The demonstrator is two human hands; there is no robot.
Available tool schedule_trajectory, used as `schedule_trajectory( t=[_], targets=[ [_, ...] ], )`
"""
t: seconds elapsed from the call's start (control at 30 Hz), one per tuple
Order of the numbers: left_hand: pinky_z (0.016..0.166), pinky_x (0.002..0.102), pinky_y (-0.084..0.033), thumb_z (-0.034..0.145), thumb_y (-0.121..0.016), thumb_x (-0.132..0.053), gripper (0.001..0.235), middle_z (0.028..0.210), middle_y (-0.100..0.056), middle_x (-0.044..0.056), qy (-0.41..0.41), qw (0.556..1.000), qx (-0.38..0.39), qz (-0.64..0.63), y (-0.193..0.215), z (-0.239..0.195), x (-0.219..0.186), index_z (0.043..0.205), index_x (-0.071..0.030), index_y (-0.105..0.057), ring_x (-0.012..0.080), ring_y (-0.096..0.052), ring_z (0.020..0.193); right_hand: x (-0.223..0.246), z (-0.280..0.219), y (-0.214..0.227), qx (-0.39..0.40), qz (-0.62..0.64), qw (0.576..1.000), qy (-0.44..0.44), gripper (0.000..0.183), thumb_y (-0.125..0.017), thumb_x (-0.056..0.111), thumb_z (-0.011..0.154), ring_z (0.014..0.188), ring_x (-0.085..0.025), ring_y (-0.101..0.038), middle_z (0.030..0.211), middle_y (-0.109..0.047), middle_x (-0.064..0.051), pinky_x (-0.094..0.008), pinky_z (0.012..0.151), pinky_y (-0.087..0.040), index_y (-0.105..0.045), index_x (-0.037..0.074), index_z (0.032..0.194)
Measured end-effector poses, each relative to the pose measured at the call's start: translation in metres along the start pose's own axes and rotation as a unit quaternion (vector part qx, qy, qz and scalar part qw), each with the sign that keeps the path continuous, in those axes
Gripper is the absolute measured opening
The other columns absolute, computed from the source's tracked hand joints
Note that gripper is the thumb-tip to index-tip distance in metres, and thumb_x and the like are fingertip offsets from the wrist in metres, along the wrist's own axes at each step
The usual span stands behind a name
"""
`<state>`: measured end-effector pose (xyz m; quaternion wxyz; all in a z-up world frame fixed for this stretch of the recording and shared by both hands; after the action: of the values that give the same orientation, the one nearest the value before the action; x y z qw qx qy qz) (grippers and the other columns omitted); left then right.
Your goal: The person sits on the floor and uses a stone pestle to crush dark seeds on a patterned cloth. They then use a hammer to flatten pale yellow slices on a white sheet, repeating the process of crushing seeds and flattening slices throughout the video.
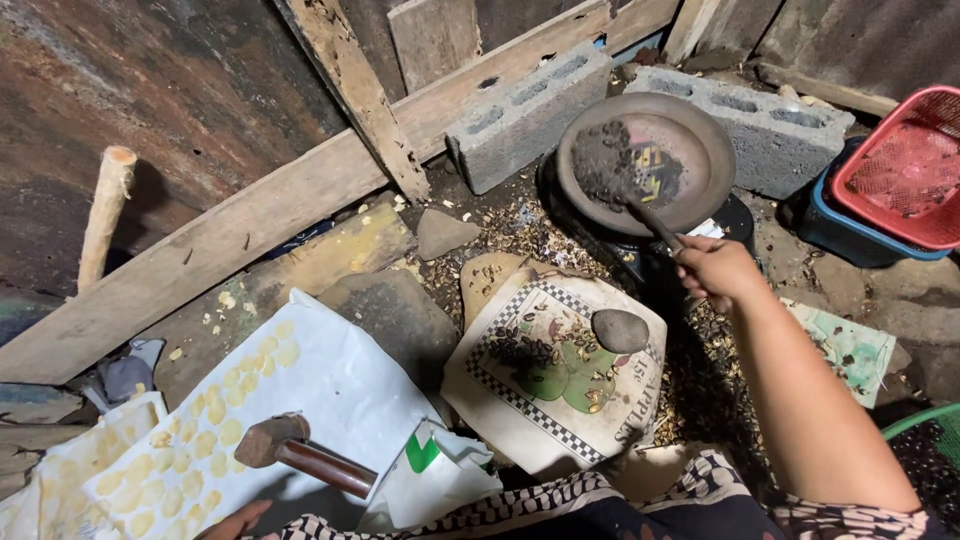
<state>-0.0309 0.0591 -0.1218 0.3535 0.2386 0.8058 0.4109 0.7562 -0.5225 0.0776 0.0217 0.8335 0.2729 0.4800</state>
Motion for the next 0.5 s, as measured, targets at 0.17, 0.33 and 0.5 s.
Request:
schedule_trajectory(
  t=[0.17, 0.33, 0.5],
  targets=[
    [0.113, 0.028, -0.054, 0.066, -0.088, -0.059, 0.076, 0.129, -0.083, -0.003, 0.129, 0.986, 0.09, -0.047, 0.038, 0.001, -0.041, 0.134, -0.028, -0.072, 0.0082, -0.08, 0.123, -0.002, -0.013, 0.008, -0.108, -0.04, 0.984, 0.134, 0.038, -0.064, 0.006, 0.098, 0.05, -0.016, -0.048, 0.078, -0.066, -0.014, -0.028, 0.042, -0.036, -0.068, 0.006, 0.135],
    [0.115, 0.031, -0.053, 0.071, -0.086, -0.053, 0.072, 0.127, -0.085, 0.0, 0.165, 0.981, 0.101, -0.024, 0.052, -0.009, -0.065, 0.138, -0.033, -0.069, 0.0106, -0.076, 0.127, 0.04, -0.07, 0.017, -0.264, -0.45, 0.819, 0.239, 0.049, -0.065, 0.002, 0.099, 0.059, -0.026, -0.075, 0.112, -0.076, -0.026, -0.032, 0.052, -0.068, -0.062, 0.005, 0.148],
    [0.116, 0.034, -0.053, 0.074, -0.085, -0.05, 0.069, 0.128, -0.082, 0.003, 0.205, 0.974, 0.089, -0.036, 0.066, -0.013, -0.093, 0.139, -0.031, -0.069, 0.015, -0.073, 0.13, -0.001, -0.005, 0.056, -0.296, -0.412, 0.819, 0.269, 0.051, -0.069, 0.009, 0.092, 0.067, -0.036, -0.073, 0.103, -0.077, -0.024, -0.044, 0.063, -0.059, -0.07, 0.006, 0.143]
  ],
)
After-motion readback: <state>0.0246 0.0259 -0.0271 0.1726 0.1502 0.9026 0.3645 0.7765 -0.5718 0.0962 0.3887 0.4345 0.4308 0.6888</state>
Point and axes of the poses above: each hand's wrist, its own z-axis towards the middle knuckle, its own y-axis out of the back of the hand, x = y × z, the point moved 7 cm from there along z, towards the middle knuckle
